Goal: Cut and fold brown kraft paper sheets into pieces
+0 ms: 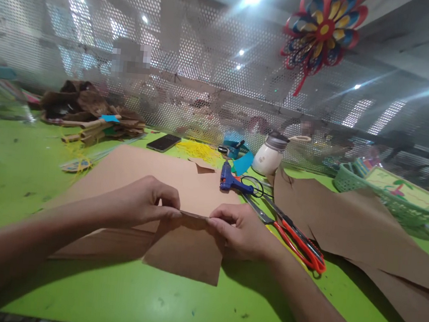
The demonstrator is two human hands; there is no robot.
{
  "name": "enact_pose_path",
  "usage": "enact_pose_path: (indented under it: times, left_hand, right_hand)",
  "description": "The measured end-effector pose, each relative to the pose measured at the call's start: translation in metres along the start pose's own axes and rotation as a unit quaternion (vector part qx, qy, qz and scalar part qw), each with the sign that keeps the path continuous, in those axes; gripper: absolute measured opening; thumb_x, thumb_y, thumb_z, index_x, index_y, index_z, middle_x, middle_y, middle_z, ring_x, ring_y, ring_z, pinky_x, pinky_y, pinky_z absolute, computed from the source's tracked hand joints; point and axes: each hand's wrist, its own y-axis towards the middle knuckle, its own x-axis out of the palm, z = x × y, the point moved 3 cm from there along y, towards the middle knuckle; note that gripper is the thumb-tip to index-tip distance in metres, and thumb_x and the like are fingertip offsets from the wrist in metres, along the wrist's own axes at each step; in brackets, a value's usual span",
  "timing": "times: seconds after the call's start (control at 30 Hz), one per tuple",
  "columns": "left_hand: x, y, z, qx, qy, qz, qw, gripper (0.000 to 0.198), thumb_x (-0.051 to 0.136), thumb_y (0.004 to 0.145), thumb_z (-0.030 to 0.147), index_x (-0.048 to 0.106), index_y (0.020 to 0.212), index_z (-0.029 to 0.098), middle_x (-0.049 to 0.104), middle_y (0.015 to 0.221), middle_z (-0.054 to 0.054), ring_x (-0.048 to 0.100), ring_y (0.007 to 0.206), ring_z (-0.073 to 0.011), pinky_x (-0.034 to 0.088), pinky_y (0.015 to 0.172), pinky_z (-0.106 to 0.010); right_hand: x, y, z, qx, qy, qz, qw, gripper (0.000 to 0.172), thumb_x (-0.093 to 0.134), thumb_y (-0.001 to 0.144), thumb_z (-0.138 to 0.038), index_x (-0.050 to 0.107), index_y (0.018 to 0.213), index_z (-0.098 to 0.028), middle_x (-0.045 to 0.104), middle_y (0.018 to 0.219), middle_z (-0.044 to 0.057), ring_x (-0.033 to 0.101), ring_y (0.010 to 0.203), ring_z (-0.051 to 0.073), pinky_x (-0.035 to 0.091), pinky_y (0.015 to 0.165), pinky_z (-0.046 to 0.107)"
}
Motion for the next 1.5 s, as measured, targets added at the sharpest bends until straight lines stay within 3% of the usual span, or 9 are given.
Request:
enact_pose_path:
  times: [0.23, 0.5, 0.8, 0.97, 1.07, 1.2, 1.33, 1.4, 1.5]
  left_hand:
    - [0.008, 0.001, 0.006, 0.017, -0.054, -0.039, 0.998, 0.03, 0.052, 0.085, 0.036, 0.072, 0.089, 0.015, 0.071, 0.079, -0.004, 0.058, 0.069, -0.0155, 0.037, 0.059, -0.024]
    - [0.007, 0.0, 0.013, 0.005, -0.006, 0.0, 1.0, 0.015, 0.056, 0.077, 0.022, 0.07, 0.077, 0.016, 0.065, 0.079, -0.003, 0.055, 0.07, -0.0153, 0.039, 0.06, -0.025]
    - [0.008, -0.001, 0.018, 0.033, 0.005, 0.003, 0.999, 0.022, 0.053, 0.083, 0.027, 0.071, 0.081, 0.015, 0.067, 0.077, -0.004, 0.055, 0.068, -0.015, 0.04, 0.06, -0.024]
    - [0.005, 0.003, 0.012, 0.032, -0.047, 0.011, 0.998, 0.019, 0.055, 0.081, 0.025, 0.071, 0.081, 0.015, 0.066, 0.076, -0.003, 0.057, 0.07, -0.015, 0.041, 0.063, -0.024]
    - [0.003, 0.004, 0.003, 0.029, -0.108, -0.011, 0.994, 0.016, 0.056, 0.08, 0.024, 0.069, 0.078, 0.014, 0.064, 0.074, -0.001, 0.056, 0.069, -0.0138, 0.041, 0.065, -0.024]
    - [0.002, 0.004, -0.006, 0.011, -0.234, -0.04, 0.971, 0.019, 0.061, 0.08, 0.031, 0.067, 0.075, 0.013, 0.059, 0.069, 0.001, 0.051, 0.067, -0.0122, 0.039, 0.066, -0.024]
    - [0.005, 0.001, -0.003, -0.02, -0.377, -0.057, 0.924, 0.023, 0.067, 0.079, 0.036, 0.067, 0.075, 0.014, 0.057, 0.068, 0.002, 0.047, 0.065, -0.0108, 0.037, 0.064, -0.023]
    - [0.009, 0.0, 0.003, -0.018, -0.442, -0.077, 0.893, 0.024, 0.07, 0.078, 0.038, 0.067, 0.077, 0.014, 0.058, 0.07, 0.002, 0.047, 0.066, -0.0109, 0.038, 0.065, -0.024]
    - [0.017, -0.003, 0.012, -0.001, -0.503, -0.126, 0.855, 0.024, 0.071, 0.078, 0.039, 0.067, 0.079, 0.015, 0.058, 0.073, 0.001, 0.048, 0.069, -0.0112, 0.039, 0.069, -0.024]
  right_hand:
    - [0.004, 0.0, -0.004, -0.021, -0.002, 0.001, 1.0, 0.023, 0.056, 0.088, -0.031, 0.07, 0.079, -0.015, 0.067, 0.069, 0.002, 0.057, 0.064, 0.013, 0.043, 0.057, 0.023]
    - [0.012, -0.001, -0.011, 0.012, 0.015, -0.005, 1.0, 0.026, 0.055, 0.088, -0.035, 0.068, 0.077, -0.015, 0.062, 0.061, 0.001, 0.054, 0.056, 0.012, 0.041, 0.051, 0.021]
    - [0.012, 0.0, 0.001, 0.027, 0.072, -0.01, 0.997, 0.029, 0.057, 0.088, -0.04, 0.066, 0.075, -0.014, 0.056, 0.055, -0.001, 0.046, 0.049, 0.009, 0.034, 0.043, 0.019]
    - [0.016, 0.002, 0.012, 0.064, 0.186, -0.022, 0.98, 0.032, 0.062, 0.084, -0.046, 0.065, 0.076, -0.015, 0.05, 0.052, -0.004, 0.042, 0.046, 0.008, 0.034, 0.044, 0.02]
    - [0.014, 0.002, 0.013, 0.087, 0.23, -0.016, 0.969, 0.033, 0.066, 0.081, -0.048, 0.069, 0.082, -0.015, 0.056, 0.06, -0.002, 0.048, 0.053, 0.01, 0.04, 0.05, 0.023]
    - [0.002, 0.0, 0.015, 0.082, 0.297, 0.008, 0.951, 0.036, 0.064, 0.085, -0.045, 0.07, 0.107, -0.018, 0.066, 0.083, 0.005, 0.061, 0.074, 0.016, 0.05, 0.068, 0.03]
    - [-0.006, -0.001, 0.014, 0.075, 0.388, 0.047, 0.917, 0.038, 0.059, 0.088, -0.047, 0.066, 0.114, -0.021, 0.069, 0.095, 0.007, 0.065, 0.083, 0.018, 0.053, 0.077, 0.033]
    - [-0.005, -0.002, 0.005, 0.053, 0.389, 0.024, 0.919, 0.045, 0.07, 0.08, -0.044, 0.062, 0.121, -0.025, 0.069, 0.099, 0.005, 0.066, 0.085, 0.018, 0.053, 0.076, 0.031]
    - [0.0, -0.006, -0.017, -0.002, 0.34, -0.071, 0.938, 0.06, 0.082, 0.068, -0.037, 0.062, 0.124, -0.029, 0.069, 0.104, 0.004, 0.065, 0.092, 0.019, 0.053, 0.078, 0.03]
